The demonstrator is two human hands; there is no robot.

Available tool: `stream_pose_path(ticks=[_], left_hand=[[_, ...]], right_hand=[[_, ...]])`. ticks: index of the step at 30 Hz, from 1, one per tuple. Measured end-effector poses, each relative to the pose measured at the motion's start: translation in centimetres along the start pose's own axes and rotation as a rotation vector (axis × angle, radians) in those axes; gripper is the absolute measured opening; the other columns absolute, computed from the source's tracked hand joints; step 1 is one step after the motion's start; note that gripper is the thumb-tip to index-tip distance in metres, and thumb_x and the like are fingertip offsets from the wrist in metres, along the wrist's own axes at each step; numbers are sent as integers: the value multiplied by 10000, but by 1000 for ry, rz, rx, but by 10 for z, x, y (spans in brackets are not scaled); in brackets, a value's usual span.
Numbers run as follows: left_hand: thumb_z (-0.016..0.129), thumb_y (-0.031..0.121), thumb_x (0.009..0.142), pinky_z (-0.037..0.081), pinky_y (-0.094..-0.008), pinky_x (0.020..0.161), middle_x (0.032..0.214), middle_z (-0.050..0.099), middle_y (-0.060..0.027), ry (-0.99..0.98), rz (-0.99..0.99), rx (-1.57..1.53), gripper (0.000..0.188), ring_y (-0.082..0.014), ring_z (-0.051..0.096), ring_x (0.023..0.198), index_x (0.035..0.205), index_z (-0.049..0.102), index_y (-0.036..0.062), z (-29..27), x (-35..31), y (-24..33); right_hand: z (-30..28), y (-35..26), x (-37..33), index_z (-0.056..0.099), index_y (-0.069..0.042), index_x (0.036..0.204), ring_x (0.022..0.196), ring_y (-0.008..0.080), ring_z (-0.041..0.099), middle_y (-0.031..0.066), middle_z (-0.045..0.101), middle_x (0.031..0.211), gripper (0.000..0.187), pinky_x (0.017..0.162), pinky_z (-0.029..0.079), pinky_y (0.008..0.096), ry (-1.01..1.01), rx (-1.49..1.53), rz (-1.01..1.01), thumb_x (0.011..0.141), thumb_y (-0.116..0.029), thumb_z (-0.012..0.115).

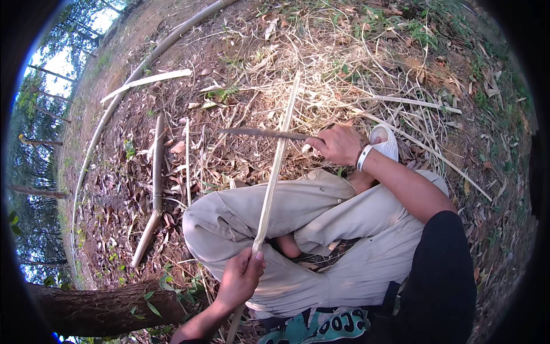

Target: The person sits on the ground and uses a machete to shave and split thin strips from a piece of bamboo. They repeatedly scrape the bamboo to create fine shavings and then split the material into smaller sections.

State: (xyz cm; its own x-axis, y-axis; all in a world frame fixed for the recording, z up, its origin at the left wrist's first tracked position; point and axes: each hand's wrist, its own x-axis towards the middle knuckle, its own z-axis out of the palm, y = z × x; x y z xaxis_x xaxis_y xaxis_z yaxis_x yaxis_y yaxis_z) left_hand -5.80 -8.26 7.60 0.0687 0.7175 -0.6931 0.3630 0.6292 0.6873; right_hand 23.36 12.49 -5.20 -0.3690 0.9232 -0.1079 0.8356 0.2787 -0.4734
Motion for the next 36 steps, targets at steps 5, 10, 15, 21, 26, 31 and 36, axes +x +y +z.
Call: stream_pose_path(ticks=[5, 10, 15, 21, 26, 31, 36], left_hand=[[491, 246, 1038, 349, -242, 517, 623, 485, 21, 60, -36, -5, 326, -52, 423, 569, 816, 552, 16, -3, -20, -13], [503, 258, 1031, 400, -268, 526, 612, 548, -32, 101, -42, 232, 327, -72, 488, 572, 831, 562, 6, -3, -50, -19], [487, 260, 1033, 396, -263, 511, 598, 535, -23, 104, -60, 142, 333, -73, 491, 552, 834, 574, 7, -8, -56, -45], [500, 245, 1032, 348, -222, 479, 637, 448, 43, 67, -140, -37, 239, -50, 412, 521, 891, 552, 60, -4, -82, -31], [482, 209, 1034, 332, -223, 426, 621, 451, 49, 15, -110, -200, 206, -45, 414, 489, 888, 538, 76, -10, -99, -56], [488, 219, 1038, 291, -193, 414, 627, 448, 54, 132, -170, -199, 205, -33, 385, 476, 886, 533, 89, -13, -108, -69], [485, 224, 1035, 304, -205, 430, 657, 460, 45, 46, -170, -212, 170, -34, 399, 495, 937, 527, 92, -14, -98, -51]], right_hand=[[0, -15, 7, 658, -47, 714, 648, 397, 654, 192, 624, 630, 674, 622, 525, 482, -29, 26, -65, 959, -624, 408], [-5, 31, 34, 694, -43, 751, 699, 401, 676, 222, 661, 684, 707, 675, 537, 508, -74, -17, 163, 951, -650, 391], [-6, -11, 18, 693, -39, 752, 741, 395, 681, 227, 664, 705, 710, 702, 529, 517, -103, -119, -133, 959, -642, 380], [12, 35, 43, 705, -31, 766, 752, 428, 679, 224, 664, 702, 741, 740, 545, 513, -18, -92, 72, 963, -651, 352], [12, 52, 43, 728, -31, 876, 922, 387, 689, 217, 705, 855, 727, 816, 534, 518, -44, -218, 175, 957, -658, 368], [-4, 19, 56, 722, -31, 884, 888, 394, 685, 224, 696, 840, 733, 791, 521, 516, -197, -121, 176, 952, -666, 363], [14, 74, 59, 713, 1, 898, 966, 402, 672, 270, 687, 966, 748, 855, 517, 511, 4, -170, 318, 951, -661, 369]])
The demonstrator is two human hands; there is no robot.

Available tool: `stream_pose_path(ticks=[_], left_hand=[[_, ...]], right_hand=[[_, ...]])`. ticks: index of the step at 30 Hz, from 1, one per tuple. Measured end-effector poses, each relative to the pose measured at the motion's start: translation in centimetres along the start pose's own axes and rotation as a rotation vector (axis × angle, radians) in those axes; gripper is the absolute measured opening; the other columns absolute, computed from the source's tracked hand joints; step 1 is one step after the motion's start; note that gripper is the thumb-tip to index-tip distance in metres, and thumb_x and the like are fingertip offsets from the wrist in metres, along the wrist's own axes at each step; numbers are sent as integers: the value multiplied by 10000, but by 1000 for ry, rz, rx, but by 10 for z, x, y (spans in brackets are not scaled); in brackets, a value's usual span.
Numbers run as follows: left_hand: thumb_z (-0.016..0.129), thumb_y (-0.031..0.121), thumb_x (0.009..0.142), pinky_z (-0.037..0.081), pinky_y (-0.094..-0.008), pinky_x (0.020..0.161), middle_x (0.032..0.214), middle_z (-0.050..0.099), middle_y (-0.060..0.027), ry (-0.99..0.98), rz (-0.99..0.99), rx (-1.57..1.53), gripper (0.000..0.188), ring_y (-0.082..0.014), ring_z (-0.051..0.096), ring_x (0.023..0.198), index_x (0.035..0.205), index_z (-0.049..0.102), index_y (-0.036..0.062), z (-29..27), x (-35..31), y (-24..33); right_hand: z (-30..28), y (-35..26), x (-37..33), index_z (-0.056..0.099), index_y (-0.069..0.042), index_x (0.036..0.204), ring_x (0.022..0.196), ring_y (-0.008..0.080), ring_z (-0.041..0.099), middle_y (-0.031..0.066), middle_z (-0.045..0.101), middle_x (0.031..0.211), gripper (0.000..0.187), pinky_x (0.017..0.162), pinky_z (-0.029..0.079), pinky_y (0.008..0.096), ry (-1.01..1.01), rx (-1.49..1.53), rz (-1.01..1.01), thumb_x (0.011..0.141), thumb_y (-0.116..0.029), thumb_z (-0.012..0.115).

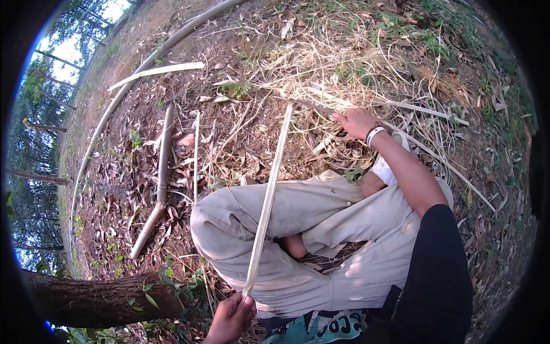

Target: The person sits on the ground and uses a machete to shave and split thin strips from a piece of bamboo. They repeatedly scrape the bamboo to create fine shavings and then split the material into smaller sections.

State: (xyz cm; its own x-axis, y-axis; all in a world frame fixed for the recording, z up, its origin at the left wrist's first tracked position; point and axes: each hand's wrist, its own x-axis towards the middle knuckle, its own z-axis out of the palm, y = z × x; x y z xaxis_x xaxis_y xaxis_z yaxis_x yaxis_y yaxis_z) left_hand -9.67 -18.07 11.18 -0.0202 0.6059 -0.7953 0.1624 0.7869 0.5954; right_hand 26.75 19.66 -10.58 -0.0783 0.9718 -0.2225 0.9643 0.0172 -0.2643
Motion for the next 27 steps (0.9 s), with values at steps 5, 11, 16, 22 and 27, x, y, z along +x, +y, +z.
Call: stream_pose_path(ticks=[5, 11, 16, 22, 27], left_hand=[[469, 279, 1044, 287, -239, 467, 615, 411, 37, -106, -46, -134, 297, -54, 342, 517, 968, 573, 11, 8, 13, 38], [417, 325, 1049, 291, -209, 504, 694, 434, 25, -155, 149, -249, 406, -57, 340, 549, 1188, 579, -20, 45, 90, 105], [507, 254, 1019, 357, -214, 530, 728, 496, 15, -145, 275, -225, 281, -72, 421, 576, 1125, 610, 15, 77, 127, 128], [558, 201, 998, 403, -198, 529, 754, 557, -2, -225, 261, -185, 170, -76, 480, 575, 1089, 583, 59, 93, 196, 158], [437, 182, 1044, 245, -172, 402, 714, 553, -25, -281, 257, -268, 171, -44, 342, 476, 1077, 545, 53, 86, 230, 175]], right_hand=[[-60, -33, -3, 682, -1, 795, 853, 379, 675, 238, 689, 860, 762, 755, 521, 474, 108, 261, 69, 933, -693, 396], [-113, 5, -26, 536, -104, 871, 417, 40, 378, -66, 428, 577, 538, 390, 334, 222, -334, 1516, 191, 950, -634, 487], [-113, 26, -45, 537, -95, 814, 412, 47, 412, -61, 437, 555, 500, 381, 347, 222, -23, 1383, 216, 946, -577, 553], [-113, 14, -62, 584, -40, 746, 406, 123, 435, -3, 487, 527, 544, 429, 355, 287, 189, 1129, -7, 971, -533, 531], [-99, -15, -85, 670, 6, 825, 506, 312, 555, 131, 542, 531, 612, 532, 423, 412, 366, 643, -248, 978, -553, 475]])
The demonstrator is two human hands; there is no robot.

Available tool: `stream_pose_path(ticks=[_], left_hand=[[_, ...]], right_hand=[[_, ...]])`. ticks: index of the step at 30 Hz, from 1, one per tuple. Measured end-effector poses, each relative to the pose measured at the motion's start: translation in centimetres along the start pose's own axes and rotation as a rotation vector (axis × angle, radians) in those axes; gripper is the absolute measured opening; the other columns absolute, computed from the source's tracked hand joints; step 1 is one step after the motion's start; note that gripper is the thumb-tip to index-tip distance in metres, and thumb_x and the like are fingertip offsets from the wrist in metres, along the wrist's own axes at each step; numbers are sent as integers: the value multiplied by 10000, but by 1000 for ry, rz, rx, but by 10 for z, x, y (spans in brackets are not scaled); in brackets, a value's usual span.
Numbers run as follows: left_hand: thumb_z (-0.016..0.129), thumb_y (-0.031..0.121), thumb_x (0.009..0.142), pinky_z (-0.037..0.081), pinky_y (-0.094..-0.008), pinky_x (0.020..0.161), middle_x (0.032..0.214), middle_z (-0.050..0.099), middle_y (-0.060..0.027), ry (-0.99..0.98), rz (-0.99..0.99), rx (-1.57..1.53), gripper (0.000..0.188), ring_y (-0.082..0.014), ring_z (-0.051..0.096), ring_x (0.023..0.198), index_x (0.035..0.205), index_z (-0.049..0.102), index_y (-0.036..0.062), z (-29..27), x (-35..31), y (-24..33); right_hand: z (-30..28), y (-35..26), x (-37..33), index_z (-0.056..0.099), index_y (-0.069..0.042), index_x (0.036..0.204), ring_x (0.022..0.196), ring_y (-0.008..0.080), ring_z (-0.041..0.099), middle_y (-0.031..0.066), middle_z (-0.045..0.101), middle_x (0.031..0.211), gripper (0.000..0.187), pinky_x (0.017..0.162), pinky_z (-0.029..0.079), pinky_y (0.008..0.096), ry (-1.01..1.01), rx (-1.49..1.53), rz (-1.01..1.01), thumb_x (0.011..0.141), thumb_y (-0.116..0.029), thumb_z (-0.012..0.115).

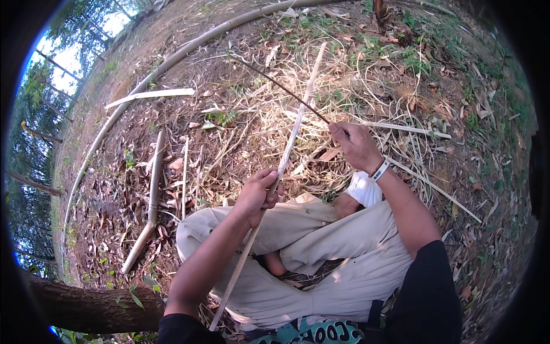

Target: The person sits on the ground and uses a machete to shave and split thin strips from a piece of bamboo. They repeatedly scrape the bamboo to create fine shavings and then split the material into smaller sections.

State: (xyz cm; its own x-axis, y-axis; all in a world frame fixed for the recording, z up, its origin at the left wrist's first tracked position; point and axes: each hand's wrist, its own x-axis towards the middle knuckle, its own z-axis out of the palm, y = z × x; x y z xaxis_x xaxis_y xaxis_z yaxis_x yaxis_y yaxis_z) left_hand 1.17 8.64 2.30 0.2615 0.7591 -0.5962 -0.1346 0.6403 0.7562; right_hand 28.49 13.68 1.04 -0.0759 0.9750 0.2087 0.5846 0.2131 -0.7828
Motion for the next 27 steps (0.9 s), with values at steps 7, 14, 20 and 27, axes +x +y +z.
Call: stream_pose_path(ticks=[7, 14, 20, 27], left_hand=[[468, 111, 1013, 275, -174, 413, 758, 560, -49, -105, 97, -151, 141, -53, 396, 520, 1122, 522, 42, -5, 7, 0], [479, 118, 1007, 247, -182, 413, 723, 491, -1, -71, 80, -118, 89, -37, 359, 505, 1065, 514, 60, -1, 2, -7], [462, 215, 1042, 206, -195, 404, 666, 396, 46, 5, 15, -75, 163, -27, 294, 479, 919, 471, 109, 6, 0, -4], [468, 230, 1034, 186, -211, 401, 630, 365, 62, -36, -54, -90, 170, -25, 265, 464, 935, 497, 95, 0, -5, -11]], right_hand=[[51, -33, -34, 617, -60, 767, 572, 341, 632, 141, 590, 579, 530, 517, 473, 456, -186, -266, -214, 949, -549, 525], [72, -35, -38, 555, -100, 725, 526, 311, 608, 93, 587, 627, 483, 471, 443, 424, -109, -307, -393, 936, -535, 553], [70, -40, -32, 540, -82, 703, 529, 331, 609, 114, 579, 607, 511, 484, 452, 451, -205, -297, -268, 941, -534, 540], [73, -30, -31, 539, -77, 692, 544, 340, 610, 122, 574, 598, 526, 494, 456, 448, -234, -334, -351, 930, -545, 547]])
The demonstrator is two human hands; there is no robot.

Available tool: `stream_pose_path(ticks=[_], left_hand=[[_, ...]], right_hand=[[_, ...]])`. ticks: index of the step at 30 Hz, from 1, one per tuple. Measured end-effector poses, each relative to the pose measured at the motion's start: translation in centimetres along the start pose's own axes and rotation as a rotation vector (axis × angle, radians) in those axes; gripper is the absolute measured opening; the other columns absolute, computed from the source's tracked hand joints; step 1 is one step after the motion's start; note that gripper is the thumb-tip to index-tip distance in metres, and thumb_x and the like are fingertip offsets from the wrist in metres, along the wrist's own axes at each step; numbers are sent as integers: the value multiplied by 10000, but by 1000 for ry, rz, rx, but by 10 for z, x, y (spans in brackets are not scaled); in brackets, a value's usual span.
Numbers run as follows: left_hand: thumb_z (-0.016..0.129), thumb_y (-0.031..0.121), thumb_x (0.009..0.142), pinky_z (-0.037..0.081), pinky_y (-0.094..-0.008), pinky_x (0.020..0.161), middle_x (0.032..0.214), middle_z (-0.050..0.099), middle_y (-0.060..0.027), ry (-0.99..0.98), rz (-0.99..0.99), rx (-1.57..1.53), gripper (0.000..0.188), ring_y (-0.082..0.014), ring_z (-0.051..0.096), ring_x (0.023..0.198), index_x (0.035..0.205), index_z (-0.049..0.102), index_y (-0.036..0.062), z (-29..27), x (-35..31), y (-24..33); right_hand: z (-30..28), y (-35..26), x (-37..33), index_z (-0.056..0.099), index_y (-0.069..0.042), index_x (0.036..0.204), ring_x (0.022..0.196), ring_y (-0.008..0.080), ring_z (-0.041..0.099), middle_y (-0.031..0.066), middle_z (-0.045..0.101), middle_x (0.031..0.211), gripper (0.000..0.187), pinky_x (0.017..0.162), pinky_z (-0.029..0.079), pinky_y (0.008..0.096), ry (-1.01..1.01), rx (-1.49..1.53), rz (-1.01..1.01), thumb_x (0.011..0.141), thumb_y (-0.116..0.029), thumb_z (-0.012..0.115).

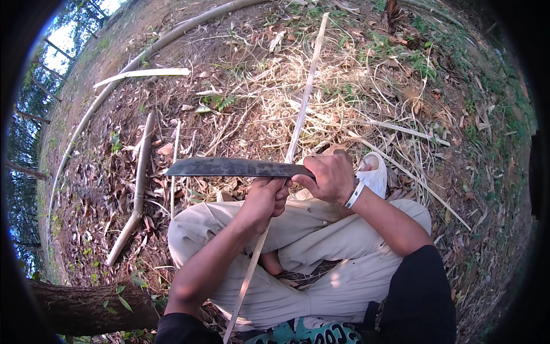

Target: The person sits on the ground and uses a machete to shave and split thin strips from a piece of bamboo. They repeatedly scrape the bamboo to create fine shavings and then split the material into smaller sections.

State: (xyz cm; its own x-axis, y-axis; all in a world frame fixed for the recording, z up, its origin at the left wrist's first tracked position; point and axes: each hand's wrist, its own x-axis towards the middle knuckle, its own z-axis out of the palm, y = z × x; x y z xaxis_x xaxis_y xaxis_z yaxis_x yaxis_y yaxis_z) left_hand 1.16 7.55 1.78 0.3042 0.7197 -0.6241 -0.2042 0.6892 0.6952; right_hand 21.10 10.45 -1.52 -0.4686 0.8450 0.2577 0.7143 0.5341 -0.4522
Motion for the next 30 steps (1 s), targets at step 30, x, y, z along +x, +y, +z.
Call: stream_pose_path(ticks=[30], left_hand=[[419, 302, 1069, 200, -215, 420, 616, 335, 50, -73, -121, 128, 280, -38, 245, 466, 928, 476, 67, -20, -131, -10]], right_hand=[[-55, 107, 9, 632, -54, 750, 628, 417, 620, 192, 595, 598, 577, 587, 481, 510, 109, -203, 282, 964, -564, 465]])
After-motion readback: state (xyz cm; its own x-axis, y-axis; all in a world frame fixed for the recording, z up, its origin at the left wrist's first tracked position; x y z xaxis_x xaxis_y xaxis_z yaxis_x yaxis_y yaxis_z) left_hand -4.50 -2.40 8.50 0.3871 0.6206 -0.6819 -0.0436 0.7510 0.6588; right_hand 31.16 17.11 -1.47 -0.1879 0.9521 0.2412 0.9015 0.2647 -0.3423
